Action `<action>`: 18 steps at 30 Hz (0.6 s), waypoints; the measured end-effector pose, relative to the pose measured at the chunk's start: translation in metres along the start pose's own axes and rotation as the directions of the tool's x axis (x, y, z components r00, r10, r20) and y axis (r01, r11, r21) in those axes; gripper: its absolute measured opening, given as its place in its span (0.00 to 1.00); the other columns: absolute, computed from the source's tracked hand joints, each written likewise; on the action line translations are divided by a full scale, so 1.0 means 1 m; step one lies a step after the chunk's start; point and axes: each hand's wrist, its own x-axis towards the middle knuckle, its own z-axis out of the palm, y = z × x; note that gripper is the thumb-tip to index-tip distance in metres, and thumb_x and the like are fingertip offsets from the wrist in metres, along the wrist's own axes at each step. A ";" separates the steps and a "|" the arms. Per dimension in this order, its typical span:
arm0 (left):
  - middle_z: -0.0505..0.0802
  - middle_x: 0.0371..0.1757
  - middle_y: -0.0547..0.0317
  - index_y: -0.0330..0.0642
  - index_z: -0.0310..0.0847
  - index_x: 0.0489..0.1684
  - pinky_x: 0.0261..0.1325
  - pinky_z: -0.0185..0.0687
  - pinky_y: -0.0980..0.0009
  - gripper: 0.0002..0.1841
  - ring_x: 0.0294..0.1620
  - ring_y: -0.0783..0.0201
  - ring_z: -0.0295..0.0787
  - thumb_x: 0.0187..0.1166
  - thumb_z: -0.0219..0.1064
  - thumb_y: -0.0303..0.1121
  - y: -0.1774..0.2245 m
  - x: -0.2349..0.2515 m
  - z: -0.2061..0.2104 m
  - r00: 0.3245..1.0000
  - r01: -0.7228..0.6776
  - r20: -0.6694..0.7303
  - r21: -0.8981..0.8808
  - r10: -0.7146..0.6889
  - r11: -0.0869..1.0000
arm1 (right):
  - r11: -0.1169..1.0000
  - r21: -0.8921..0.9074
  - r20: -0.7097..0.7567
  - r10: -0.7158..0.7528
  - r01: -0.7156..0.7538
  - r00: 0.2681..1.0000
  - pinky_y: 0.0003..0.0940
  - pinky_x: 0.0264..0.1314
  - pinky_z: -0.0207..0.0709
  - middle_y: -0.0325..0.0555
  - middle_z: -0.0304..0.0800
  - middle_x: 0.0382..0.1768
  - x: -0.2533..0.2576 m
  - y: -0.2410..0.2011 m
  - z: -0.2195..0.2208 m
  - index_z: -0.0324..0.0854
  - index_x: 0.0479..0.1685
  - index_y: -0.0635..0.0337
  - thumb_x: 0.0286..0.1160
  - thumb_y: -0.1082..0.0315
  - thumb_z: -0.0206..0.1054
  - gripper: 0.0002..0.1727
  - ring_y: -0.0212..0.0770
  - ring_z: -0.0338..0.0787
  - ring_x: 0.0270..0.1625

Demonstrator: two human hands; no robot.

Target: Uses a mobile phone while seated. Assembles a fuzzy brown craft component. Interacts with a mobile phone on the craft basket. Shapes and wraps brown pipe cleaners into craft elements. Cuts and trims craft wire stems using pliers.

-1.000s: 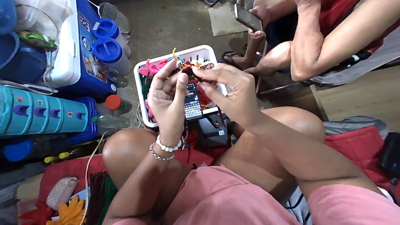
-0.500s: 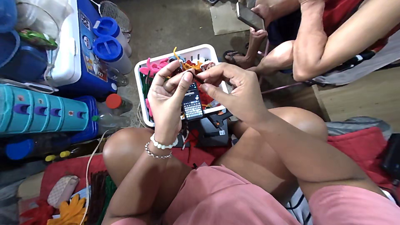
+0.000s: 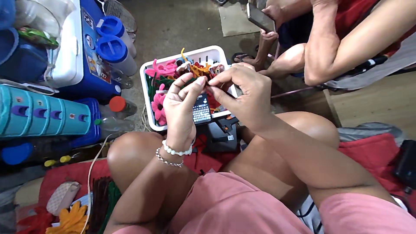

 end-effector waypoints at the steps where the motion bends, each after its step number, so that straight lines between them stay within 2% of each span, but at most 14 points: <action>1: 0.96 0.47 0.63 0.44 0.79 0.67 0.53 0.88 0.77 0.17 0.46 0.73 0.94 0.81 0.70 0.29 0.000 0.000 0.000 1.000 0.006 -0.002 0.005 -0.006 1.000 | 1.000 -0.005 0.000 0.002 -0.002 1.000 0.55 0.71 0.72 0.45 0.95 0.40 0.000 0.000 0.000 0.91 0.42 0.64 0.69 0.74 0.75 0.06 0.39 0.92 0.46; 9: 0.97 0.46 0.62 0.43 0.81 0.66 0.54 0.89 0.76 0.16 0.45 0.72 0.95 0.82 0.70 0.28 0.000 0.000 0.000 1.000 0.002 0.000 0.010 -0.002 1.000 | 1.000 -0.007 0.013 0.004 -0.004 1.000 0.55 0.72 0.69 0.44 0.95 0.40 0.001 0.001 -0.001 0.91 0.41 0.63 0.70 0.74 0.74 0.05 0.39 0.91 0.47; 14: 0.97 0.46 0.62 0.43 0.81 0.64 0.54 0.88 0.77 0.15 0.46 0.72 0.94 0.82 0.70 0.27 0.000 -0.001 0.000 1.000 -0.010 0.010 0.026 0.010 1.000 | 1.000 -0.006 0.039 -0.005 0.005 0.999 0.59 0.77 0.66 0.43 0.95 0.39 0.002 0.001 -0.004 0.90 0.41 0.63 0.71 0.74 0.72 0.04 0.39 0.92 0.49; 18: 0.97 0.45 0.62 0.42 0.82 0.62 0.54 0.88 0.76 0.13 0.46 0.72 0.95 0.81 0.70 0.27 0.001 0.000 -0.001 0.998 -0.044 0.043 0.061 0.041 0.997 | 0.998 -0.035 0.097 -0.046 0.050 0.994 0.61 0.78 0.64 0.45 0.95 0.42 0.005 0.004 -0.007 0.90 0.42 0.62 0.73 0.73 0.71 0.05 0.42 0.92 0.52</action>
